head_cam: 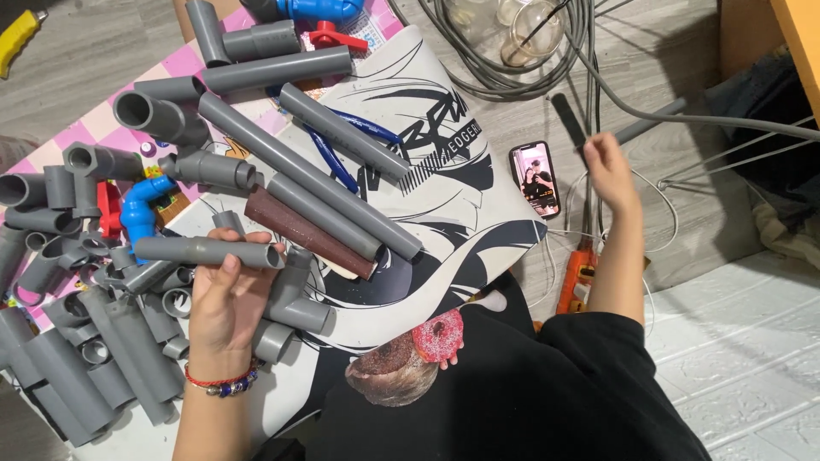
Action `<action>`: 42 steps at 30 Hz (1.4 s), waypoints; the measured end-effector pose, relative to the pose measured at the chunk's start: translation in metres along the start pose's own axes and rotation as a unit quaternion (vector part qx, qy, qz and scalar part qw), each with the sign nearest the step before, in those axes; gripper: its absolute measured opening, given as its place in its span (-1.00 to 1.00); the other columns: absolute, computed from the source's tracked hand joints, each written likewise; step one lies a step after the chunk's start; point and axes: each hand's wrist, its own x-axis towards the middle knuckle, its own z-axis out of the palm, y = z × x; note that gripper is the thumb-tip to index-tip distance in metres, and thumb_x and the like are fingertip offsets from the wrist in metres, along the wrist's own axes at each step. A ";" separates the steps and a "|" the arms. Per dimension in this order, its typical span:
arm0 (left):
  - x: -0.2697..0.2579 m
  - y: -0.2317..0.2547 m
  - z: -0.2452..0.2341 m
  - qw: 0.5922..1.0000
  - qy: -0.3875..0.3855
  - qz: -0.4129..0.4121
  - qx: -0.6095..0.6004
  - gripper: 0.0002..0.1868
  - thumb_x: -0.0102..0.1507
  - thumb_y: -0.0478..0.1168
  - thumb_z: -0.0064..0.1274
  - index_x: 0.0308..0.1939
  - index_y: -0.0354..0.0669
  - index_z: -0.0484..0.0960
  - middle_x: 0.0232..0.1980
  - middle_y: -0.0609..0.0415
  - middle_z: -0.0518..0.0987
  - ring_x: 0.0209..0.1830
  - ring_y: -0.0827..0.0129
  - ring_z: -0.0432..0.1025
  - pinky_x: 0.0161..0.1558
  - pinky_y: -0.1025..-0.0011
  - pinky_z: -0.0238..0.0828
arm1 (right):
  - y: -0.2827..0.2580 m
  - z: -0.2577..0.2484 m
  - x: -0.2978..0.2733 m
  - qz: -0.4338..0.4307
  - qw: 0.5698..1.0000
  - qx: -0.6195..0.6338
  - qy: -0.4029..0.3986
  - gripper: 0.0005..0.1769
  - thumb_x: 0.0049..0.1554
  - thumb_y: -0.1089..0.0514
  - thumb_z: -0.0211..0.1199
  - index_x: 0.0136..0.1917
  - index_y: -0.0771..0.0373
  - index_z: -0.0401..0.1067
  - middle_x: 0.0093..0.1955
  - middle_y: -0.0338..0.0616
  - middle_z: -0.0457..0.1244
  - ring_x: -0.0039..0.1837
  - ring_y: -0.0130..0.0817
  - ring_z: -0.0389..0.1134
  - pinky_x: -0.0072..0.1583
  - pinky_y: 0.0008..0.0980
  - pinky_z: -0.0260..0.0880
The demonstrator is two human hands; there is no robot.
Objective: The person is using a metal file to smooth the edges of several PVC pipe segments that have been cut to size.
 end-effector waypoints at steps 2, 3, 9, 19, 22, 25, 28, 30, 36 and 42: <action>0.000 -0.001 -0.001 1.000 0.000 -0.001 -0.003 -0.73 0.13 -0.21 -0.14 -0.11 -0.06 0.24 -0.11 -0.11 0.47 -0.13 0.15 0.42 0.01 0.21 0.25 | -0.031 -0.010 0.010 -0.045 0.999 -0.015 0.004 -0.89 0.25 0.27 -0.07 -0.03 0.38 0.22 -0.20 0.11 0.14 -0.12 -0.20 0.11 -0.05 -0.24 0.10; 0.000 -0.001 -0.002 1.000 0.000 -0.001 -0.005 -0.73 0.13 -0.21 -0.14 -0.11 -0.06 0.24 -0.12 -0.11 0.47 -0.13 0.15 0.42 0.00 0.22 0.25 | -0.047 -0.015 0.015 -0.090 0.995 -0.029 0.008 -0.89 0.25 0.30 -0.07 -0.01 0.42 0.22 -0.18 0.17 0.14 -0.11 -0.17 0.12 -0.06 -0.22 0.10; -0.004 0.008 0.010 0.997 -0.010 -0.024 -0.078 -0.73 0.12 -0.28 -0.01 -0.12 -0.10 0.35 -0.13 -0.09 0.44 -0.15 0.19 0.36 0.00 0.26 0.23 | -0.151 -0.009 0.028 -0.190 0.980 -0.050 -0.021 -0.83 0.20 0.36 -0.10 0.06 0.49 0.21 -0.11 0.06 0.18 -0.13 -0.26 0.17 -0.09 -0.39 0.14; 0.001 -0.001 0.001 1.000 0.016 -0.001 -0.001 -0.73 0.13 -0.19 -0.15 -0.11 -0.06 0.23 -0.15 -0.11 0.45 -0.15 0.15 0.42 -0.03 0.20 0.24 | -0.273 0.037 0.016 -0.330 0.924 0.145 -0.128 -0.84 0.19 0.21 -0.21 -0.13 0.37 0.10 -0.02 0.20 0.20 0.04 -0.04 0.23 0.12 -0.11 0.14; 0.001 -0.001 0.004 1.000 0.025 -0.002 -0.006 -0.73 0.12 -0.19 -0.14 -0.12 -0.05 0.23 -0.15 -0.10 0.44 -0.15 0.14 0.42 -0.03 0.19 0.25 | -0.300 0.062 0.011 -0.429 0.876 0.104 -0.193 -0.90 0.10 0.27 -0.11 -0.17 0.26 0.23 -0.08 0.03 0.25 -0.06 -0.03 0.27 0.06 -0.15 0.12; 0.000 0.000 0.006 1.000 0.015 0.007 -0.016 -0.75 0.16 -0.23 -0.17 -0.10 -0.10 0.21 -0.12 -0.15 0.42 -0.09 0.17 0.38 0.02 0.23 0.24 | -0.342 0.110 -0.002 -0.601 0.784 -0.065 -0.138 -0.92 0.09 0.14 0.02 -0.19 0.08 0.33 -0.23 -0.23 0.21 -0.18 -0.28 0.23 0.01 -0.17 0.16; -0.002 -0.002 0.005 0.999 0.020 0.009 -0.046 -0.74 0.14 -0.24 -0.15 -0.11 -0.12 0.23 -0.12 -0.17 0.44 -0.08 0.20 0.38 0.02 0.26 0.24 | -0.366 0.152 -0.013 -0.679 0.721 -0.076 -0.113 -0.89 0.11 0.07 -0.02 -0.21 0.04 0.31 -0.28 -0.24 0.15 -0.22 -0.31 0.20 0.01 -0.23 0.17; -0.002 -0.004 0.001 0.999 0.006 0.005 -0.041 -0.74 0.15 -0.22 -0.16 -0.12 -0.15 0.22 -0.12 -0.19 0.44 -0.06 0.17 0.37 0.02 0.26 0.23 | -0.374 0.172 -0.016 -0.705 0.700 -0.069 -0.090 -0.81 0.12 0.01 -0.10 -0.23 0.03 0.29 -0.26 -0.25 0.14 -0.22 -0.33 0.18 0.01 -0.22 0.18; -0.001 0.003 0.006 0.997 -0.030 0.007 -0.074 -0.72 0.16 -0.19 -0.16 -0.10 -0.16 0.23 -0.11 -0.24 0.46 -0.04 0.18 0.36 0.03 0.26 0.21 | -0.352 0.207 -0.012 -0.709 0.700 0.024 -0.083 -0.63 0.12 -0.14 -0.17 -0.22 0.11 0.29 -0.30 -0.16 0.14 -0.29 -0.29 0.17 -0.11 -0.24 0.16; -0.002 0.006 0.008 0.997 -0.041 0.015 -0.069 -0.74 0.16 -0.20 -0.15 -0.11 -0.15 0.23 -0.17 -0.13 0.49 -0.12 0.30 0.39 -0.06 0.34 0.27 | -0.345 0.214 -0.003 -0.706 0.704 0.041 -0.065 -0.72 0.10 -0.05 -0.02 -0.29 0.15 0.29 -0.32 -0.16 0.17 -0.31 -0.28 0.18 -0.11 -0.24 0.12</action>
